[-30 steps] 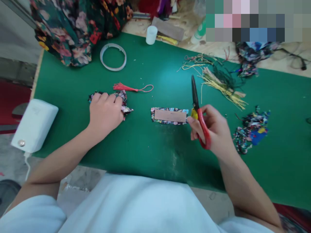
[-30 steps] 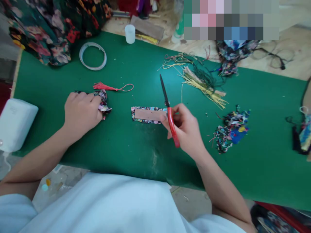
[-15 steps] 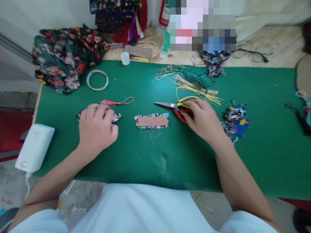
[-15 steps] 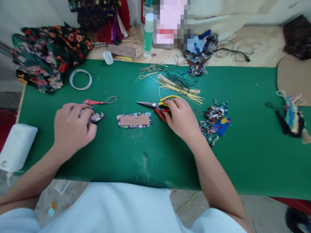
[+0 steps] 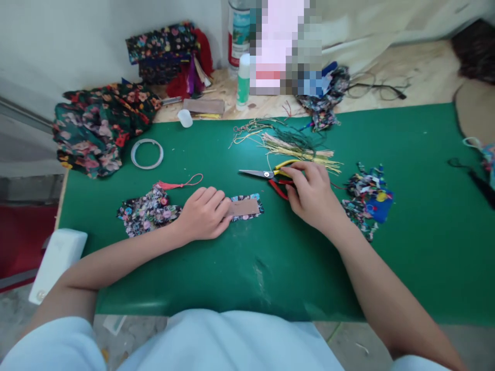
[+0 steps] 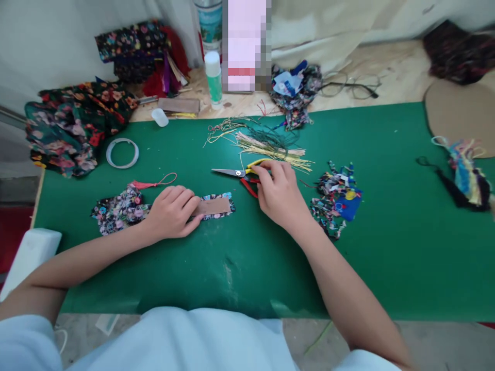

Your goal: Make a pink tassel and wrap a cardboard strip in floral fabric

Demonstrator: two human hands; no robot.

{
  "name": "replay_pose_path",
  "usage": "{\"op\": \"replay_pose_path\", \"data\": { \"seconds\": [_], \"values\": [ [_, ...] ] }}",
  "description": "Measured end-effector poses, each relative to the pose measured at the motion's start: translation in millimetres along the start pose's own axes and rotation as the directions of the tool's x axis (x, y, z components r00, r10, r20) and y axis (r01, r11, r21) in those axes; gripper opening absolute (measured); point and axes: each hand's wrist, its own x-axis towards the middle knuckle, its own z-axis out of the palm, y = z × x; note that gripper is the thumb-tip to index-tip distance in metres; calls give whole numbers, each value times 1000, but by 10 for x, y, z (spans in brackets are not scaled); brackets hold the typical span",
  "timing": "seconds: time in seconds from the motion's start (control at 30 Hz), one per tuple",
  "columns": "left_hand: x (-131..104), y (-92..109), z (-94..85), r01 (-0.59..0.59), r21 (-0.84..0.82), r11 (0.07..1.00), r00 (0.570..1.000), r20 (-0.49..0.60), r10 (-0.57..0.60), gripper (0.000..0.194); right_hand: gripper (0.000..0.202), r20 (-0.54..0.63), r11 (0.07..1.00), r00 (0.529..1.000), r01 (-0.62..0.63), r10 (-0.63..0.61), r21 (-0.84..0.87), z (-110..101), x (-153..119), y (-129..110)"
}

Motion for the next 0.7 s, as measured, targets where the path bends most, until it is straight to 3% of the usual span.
{"op": "replay_pose_path", "data": {
  "seconds": [0.13,0.27,0.47,0.7],
  "values": [
    [-64,-57,-9,-1,-36,999,1000,12,2,31,31,-76,990,991,116,-110,83,-18,-13,-157],
    [-86,-74,22,58,-128,990,997,58,-51,26,31,-25,965,974,226,-224,136,27,-27,-288],
    [-85,-93,55,78,-241,967,996,70,-63,28,28,35,961,967,248,-254,125,74,-20,-319],
    [-96,-109,60,137,-231,963,990,62,-126,27,22,23,961,971,234,-240,145,83,-49,-309]
  ]
}}
